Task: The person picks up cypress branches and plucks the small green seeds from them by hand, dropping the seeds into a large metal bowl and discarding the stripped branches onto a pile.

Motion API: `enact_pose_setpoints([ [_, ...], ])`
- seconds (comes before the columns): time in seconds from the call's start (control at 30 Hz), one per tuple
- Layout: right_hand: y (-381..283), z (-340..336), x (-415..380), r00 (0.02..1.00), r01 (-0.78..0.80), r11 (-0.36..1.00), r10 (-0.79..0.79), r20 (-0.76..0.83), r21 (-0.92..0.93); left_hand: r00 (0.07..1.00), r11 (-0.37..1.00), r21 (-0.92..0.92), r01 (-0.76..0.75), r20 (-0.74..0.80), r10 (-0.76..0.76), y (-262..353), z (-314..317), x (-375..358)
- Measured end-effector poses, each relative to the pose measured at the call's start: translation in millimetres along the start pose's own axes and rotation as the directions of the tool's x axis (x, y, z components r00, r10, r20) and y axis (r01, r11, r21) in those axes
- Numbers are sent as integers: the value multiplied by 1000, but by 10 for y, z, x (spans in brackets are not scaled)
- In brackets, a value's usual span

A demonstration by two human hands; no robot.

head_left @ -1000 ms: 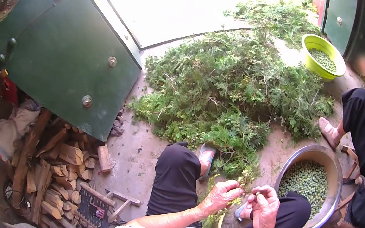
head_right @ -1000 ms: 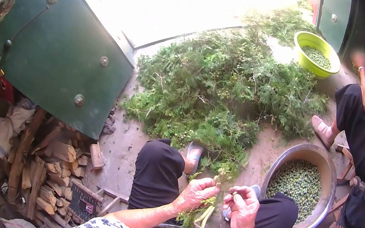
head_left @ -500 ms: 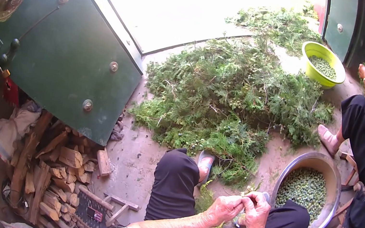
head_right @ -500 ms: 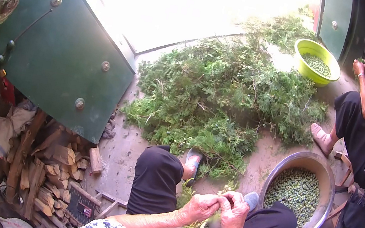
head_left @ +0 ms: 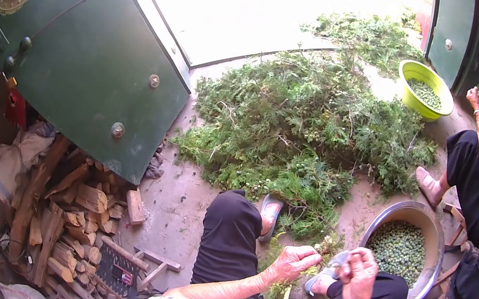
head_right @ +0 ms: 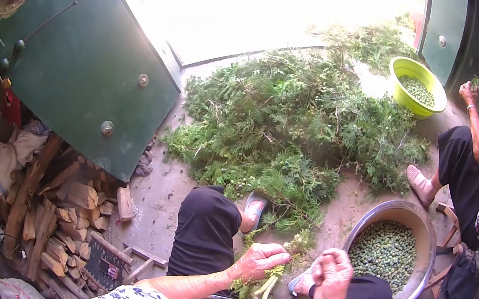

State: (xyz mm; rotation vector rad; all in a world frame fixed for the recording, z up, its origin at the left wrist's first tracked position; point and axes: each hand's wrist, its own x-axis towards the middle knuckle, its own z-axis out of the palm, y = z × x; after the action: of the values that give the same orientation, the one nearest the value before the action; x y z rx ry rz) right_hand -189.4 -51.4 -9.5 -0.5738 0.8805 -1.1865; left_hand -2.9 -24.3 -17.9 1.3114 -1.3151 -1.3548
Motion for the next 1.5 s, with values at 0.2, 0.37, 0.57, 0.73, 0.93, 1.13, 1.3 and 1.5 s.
enact_pose_setpoints([
  [0.2,-280,-956,487,780,360,670,-598,-184,-649,1000,998,-65,26,17,-25,119,-30,-42],
  [0.37,-444,-778,381,810,304,639,-564,-162,-706,996,979,-182,87,13,-86,127,7,-49],
  [0.57,-218,304,-25,931,358,765,-248,269,-535,986,969,197,-146,113,125,158,72,-19],
  [0.73,-92,406,-70,923,384,669,-285,258,-636,987,985,80,-152,72,147,99,129,-50],
  [0.93,-178,520,-139,823,530,463,-482,301,-711,988,987,-50,-152,4,152,121,113,-30],
  [1.13,-242,473,-127,845,463,501,-498,193,-731,993,992,-48,-117,-40,115,185,29,74],
  [1.3,-175,421,-160,865,456,699,-493,91,-551,999,988,-149,-39,-6,38,348,7,125],
  [1.5,-104,298,-93,921,381,875,-387,41,-297,997,914,-399,73,17,-73,319,62,141],
])
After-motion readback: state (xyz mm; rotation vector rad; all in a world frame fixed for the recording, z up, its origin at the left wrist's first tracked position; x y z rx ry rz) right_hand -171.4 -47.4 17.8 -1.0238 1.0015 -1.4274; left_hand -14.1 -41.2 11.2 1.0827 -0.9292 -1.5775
